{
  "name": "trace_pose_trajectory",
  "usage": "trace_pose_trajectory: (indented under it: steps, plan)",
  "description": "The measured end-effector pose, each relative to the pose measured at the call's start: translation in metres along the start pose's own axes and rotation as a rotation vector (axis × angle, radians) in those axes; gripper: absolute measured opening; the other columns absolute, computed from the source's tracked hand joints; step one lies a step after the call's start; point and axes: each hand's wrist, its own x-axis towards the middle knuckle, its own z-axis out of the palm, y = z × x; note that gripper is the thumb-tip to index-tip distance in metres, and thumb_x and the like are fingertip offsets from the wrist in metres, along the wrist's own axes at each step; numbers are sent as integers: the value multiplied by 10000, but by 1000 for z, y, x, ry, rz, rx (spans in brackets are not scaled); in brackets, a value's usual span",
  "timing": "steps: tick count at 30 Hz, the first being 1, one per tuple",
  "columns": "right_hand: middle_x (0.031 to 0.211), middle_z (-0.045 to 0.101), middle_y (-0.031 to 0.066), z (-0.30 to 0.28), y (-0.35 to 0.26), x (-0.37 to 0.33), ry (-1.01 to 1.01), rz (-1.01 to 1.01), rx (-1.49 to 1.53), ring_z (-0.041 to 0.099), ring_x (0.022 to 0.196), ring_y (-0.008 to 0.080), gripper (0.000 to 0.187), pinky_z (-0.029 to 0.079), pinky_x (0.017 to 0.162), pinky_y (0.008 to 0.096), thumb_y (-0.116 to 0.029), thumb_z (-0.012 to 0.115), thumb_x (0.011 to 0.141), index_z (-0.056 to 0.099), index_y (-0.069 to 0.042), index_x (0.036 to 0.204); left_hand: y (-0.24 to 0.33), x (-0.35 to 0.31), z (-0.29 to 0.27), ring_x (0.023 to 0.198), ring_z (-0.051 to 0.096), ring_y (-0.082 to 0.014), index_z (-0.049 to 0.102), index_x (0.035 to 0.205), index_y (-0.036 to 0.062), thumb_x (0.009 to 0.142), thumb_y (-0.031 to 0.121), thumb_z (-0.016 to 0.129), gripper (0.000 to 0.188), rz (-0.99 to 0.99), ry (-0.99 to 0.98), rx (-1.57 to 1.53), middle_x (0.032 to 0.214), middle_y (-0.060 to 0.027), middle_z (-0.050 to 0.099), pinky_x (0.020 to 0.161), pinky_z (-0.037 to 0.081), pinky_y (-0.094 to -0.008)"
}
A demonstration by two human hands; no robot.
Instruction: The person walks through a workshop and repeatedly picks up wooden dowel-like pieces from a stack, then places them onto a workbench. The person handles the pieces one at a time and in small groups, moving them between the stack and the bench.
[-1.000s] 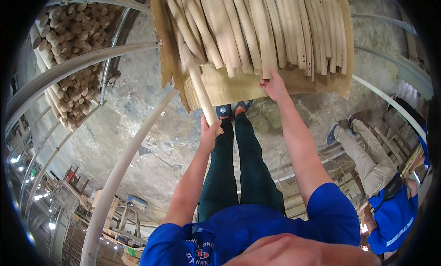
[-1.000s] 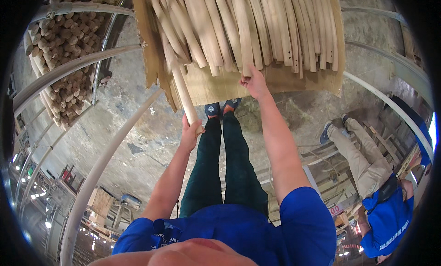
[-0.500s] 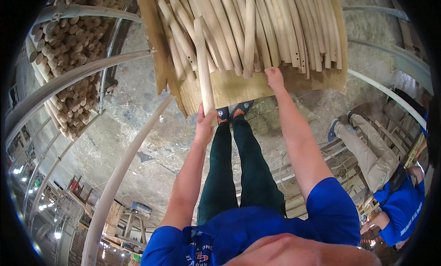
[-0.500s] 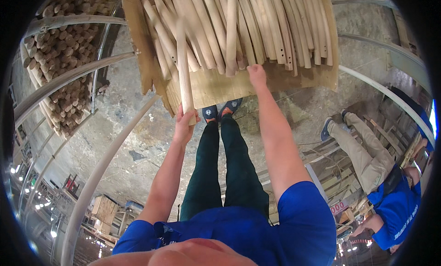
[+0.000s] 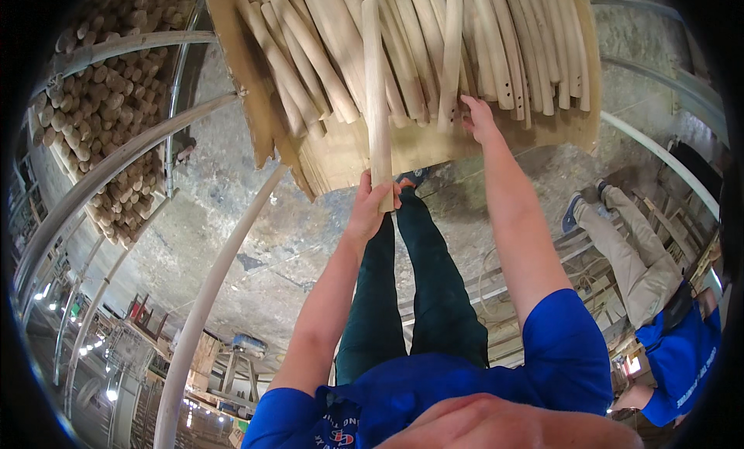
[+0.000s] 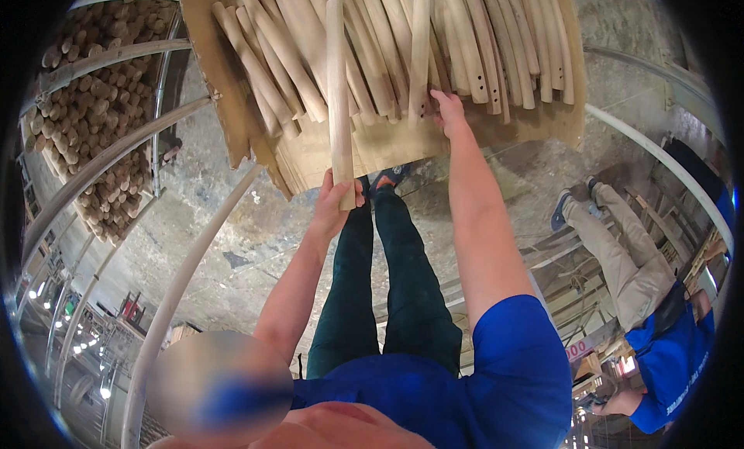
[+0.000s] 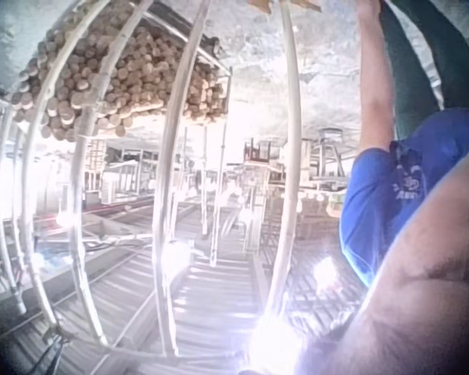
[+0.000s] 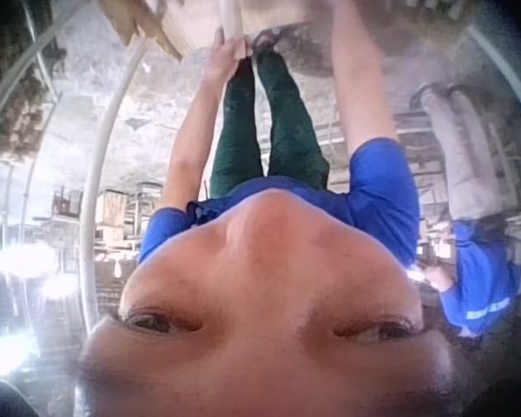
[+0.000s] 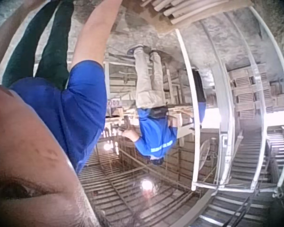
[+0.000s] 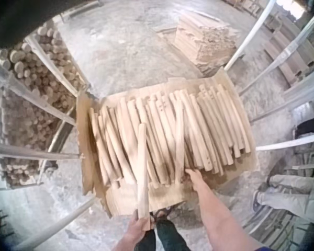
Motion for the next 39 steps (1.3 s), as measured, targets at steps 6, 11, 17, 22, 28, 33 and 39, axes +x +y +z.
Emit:
trace_pose_trajectory:
  steps: [6, 11, 17, 22, 28, 33, 39]
  plan:
    - [938, 541, 45, -3, -13, -8, -130, -46, -80, 502, 747, 132, 472, 438, 587, 281, -355, 658, 766, 517, -41, 1090, 3, 7, 7, 672, 519, -158, 433, 1143, 111, 887, 309, 446, 324, -138, -40, -208, 838, -65, 533, 681, 446, -338]
    - [676, 523, 2, -2, -16, -42, 67, -395, 8, 456, 570, 114, 397, 418, 542, 273, -411, 615, 801, 560, -30, 898, -7, 9, 4, 711, 548, -161, 463, 1086, 93, 912, 388, 430, 344, -42, 65, -64, 845, -50, 540, 657, 460, -346]
    - [518, 438, -6, -43, -18, -125, -602, 155, 730, 405, 468, 118, 439, 402, 554, 288, -481, 518, 866, 553, -48, 924, 3, 2, 18, 737, 575, -184, 488, 1084, 72, 932, 417, 399, 387, -114, 144, -64, 872, -58, 562, 647, 484, -341]
    - [556, 455, -10, -58, 0, -172, -314, 62, 429, 449, 507, 105, 350, 438, 619, 297, -421, 552, 861, 544, -74, 903, 11, -1, 42, 723, 572, -193, 491, 1074, 75, 941, 436, 360, 407, -124, 142, -73, 866, -72, 559, 622, 483, -345]
    - [731, 506, 46, -54, 4, -219, 344, -685, -162, 498, 661, 172, 278, 433, 670, 308, -168, 670, 758, 494, -21, 915, 22, -9, 41, 682, 545, -183, 481, 1103, 118, 915, 490, 391, 426, -82, 137, -142, 856, -71, 553, 583, 481, -315]
    - [870, 501, 91, -63, -14, -228, 391, -752, -172, 511, 793, 208, 314, 429, 720, 314, -108, 679, 720, 491, -23, 957, 30, -8, 48, 720, 539, -175, 480, 1110, 131, 885, 540, 424, 471, -79, 153, 71, 889, -62, 560, 609, 479, -311]
    - [1036, 459, 117, -66, -35, -233, 438, -1151, -368, 497, 919, 283, 375, 445, 753, 375, -56, 669, 702, 502, -55, 1038, 45, -15, 45, 725, 542, -183, 429, 1191, 109, 921, 486, 386, 466, -129, -21, -49, 970, -84, 581, 631, 485, -315]
